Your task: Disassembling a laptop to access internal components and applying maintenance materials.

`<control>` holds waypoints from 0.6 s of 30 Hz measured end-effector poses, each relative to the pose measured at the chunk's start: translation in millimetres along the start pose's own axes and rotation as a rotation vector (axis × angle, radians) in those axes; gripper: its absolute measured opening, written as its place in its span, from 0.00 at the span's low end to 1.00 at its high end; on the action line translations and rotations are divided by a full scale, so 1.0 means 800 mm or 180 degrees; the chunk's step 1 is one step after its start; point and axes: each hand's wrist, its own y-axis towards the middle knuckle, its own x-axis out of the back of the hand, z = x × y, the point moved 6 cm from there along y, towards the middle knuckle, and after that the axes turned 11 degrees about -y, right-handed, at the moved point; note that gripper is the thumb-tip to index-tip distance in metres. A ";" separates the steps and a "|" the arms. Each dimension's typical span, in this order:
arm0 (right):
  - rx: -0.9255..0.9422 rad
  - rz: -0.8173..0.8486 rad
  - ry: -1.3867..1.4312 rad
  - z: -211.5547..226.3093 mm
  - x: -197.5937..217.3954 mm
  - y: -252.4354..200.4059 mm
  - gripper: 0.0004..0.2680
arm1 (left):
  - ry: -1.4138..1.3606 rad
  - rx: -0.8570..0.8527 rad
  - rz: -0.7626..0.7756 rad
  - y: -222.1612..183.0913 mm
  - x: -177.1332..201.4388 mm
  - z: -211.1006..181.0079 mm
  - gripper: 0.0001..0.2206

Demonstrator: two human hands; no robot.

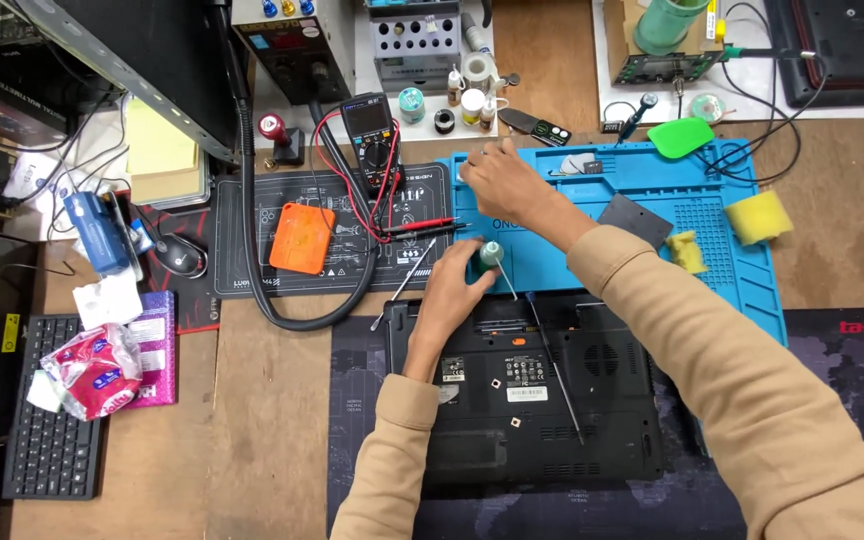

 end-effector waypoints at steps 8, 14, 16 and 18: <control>-0.0595 0.0597 0.1715 -0.033 -0.003 0.009 0.03 | -0.0078 -0.0075 -0.0009 0.001 -0.001 0.009 0.18; -0.1066 0.0493 0.3616 -0.052 0.050 -0.010 0.06 | -0.0117 -0.0071 -0.0016 -0.001 0.002 0.010 0.18; -0.1251 0.0487 0.4126 -0.056 0.068 -0.024 0.06 | -0.0153 -0.0071 0.0007 -0.001 0.001 0.007 0.18; -0.1441 0.0502 0.4688 -0.059 0.065 -0.036 0.06 | -0.0139 -0.0071 -0.0017 0.001 0.000 0.007 0.18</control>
